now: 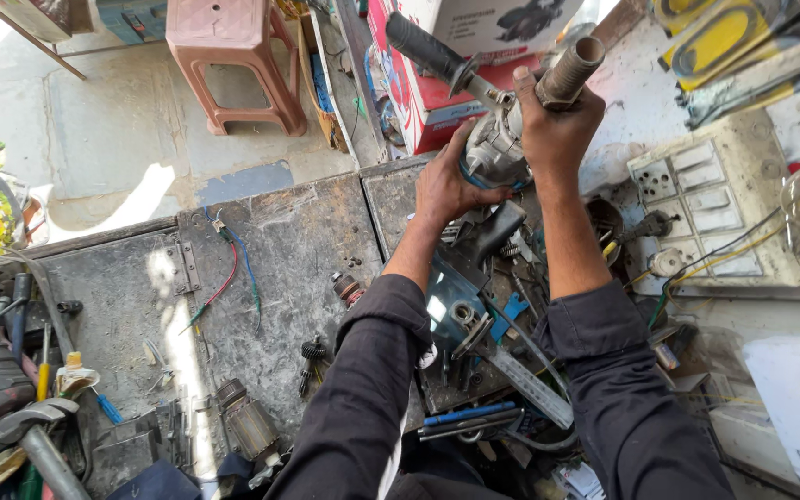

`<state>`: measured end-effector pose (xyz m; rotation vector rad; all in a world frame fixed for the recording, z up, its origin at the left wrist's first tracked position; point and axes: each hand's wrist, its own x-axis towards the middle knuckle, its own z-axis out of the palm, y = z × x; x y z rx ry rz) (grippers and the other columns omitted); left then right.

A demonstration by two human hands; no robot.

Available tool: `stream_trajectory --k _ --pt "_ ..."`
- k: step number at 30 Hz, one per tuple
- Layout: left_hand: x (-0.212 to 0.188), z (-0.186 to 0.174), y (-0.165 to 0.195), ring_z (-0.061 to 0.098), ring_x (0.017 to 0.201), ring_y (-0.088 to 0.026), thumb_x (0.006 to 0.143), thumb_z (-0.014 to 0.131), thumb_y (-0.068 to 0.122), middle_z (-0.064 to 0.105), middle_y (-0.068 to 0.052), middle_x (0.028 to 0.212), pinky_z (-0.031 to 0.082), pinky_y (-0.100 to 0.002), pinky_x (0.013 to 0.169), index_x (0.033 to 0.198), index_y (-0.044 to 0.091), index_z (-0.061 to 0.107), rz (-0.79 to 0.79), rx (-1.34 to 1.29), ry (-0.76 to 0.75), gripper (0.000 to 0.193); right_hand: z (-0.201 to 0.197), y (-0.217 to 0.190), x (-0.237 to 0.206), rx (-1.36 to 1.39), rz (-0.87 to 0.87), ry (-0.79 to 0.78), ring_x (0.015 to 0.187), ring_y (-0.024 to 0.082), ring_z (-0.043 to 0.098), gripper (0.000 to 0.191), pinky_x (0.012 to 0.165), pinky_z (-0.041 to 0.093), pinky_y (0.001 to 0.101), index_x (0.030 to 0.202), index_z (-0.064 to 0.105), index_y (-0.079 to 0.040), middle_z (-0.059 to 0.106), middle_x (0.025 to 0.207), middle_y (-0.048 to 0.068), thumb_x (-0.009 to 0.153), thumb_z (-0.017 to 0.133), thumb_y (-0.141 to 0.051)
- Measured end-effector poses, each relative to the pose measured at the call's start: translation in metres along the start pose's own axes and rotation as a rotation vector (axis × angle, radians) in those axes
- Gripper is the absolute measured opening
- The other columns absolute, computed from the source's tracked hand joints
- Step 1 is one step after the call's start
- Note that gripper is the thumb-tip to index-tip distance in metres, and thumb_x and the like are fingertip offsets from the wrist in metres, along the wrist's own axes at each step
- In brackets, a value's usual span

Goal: The person works at a cluttered repair bench handling small electric motor armatures and parts. They open a red box of carbon brushes, fit a brush into a motor component, tap parts with a hammer, grip a piece with pliers, and finally hold up and work on a power tool body.

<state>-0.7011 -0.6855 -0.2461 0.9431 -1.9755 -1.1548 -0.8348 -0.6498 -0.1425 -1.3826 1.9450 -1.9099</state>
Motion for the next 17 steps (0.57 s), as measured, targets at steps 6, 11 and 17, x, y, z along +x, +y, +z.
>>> stream_trajectory --k 6,11,17 --pt "0.012 0.002 -0.005 0.068 0.114 -0.038 0.044 0.098 0.055 0.069 -0.017 0.129 0.056 -0.047 0.091 0.151 0.022 0.039 -0.024 -0.008 0.028 0.126 -0.008 -0.022 -0.012 0.012 -0.307 -0.135 0.081 0.011 0.067 0.019 0.076 0.056 0.0287 0.096 0.068 0.002 0.071 0.087 0.005 0.098 0.083 -0.01" --pt "-0.001 0.008 0.002 0.07 0.116 -0.037 0.053 0.096 0.06 0.074 -0.017 0.125 0.056 -0.047 0.093 0.156 0.025 0.038 -0.097 0.032 -0.024 0.124 -0.025 -0.03 0.0 0.125 -0.212 -0.05 0.085 0.011 0.069 0.016 0.079 0.056 0.0286 0.101 0.071 0.001 0.074 0.094 0.005 0.103 0.082 -0.009" --pt "-0.014 -0.002 -0.001 0.06 0.126 -0.042 0.04 0.095 0.071 0.058 -0.022 0.141 0.052 -0.049 0.098 0.159 0.02 0.017 0.021 0.035 -0.011 0.151 -0.036 -0.007 -0.006 0.176 -0.059 0.054 0.078 0.013 0.071 0.014 0.073 0.058 0.0296 0.097 0.075 -0.001 0.075 0.087 0.005 0.1 0.081 -0.014"
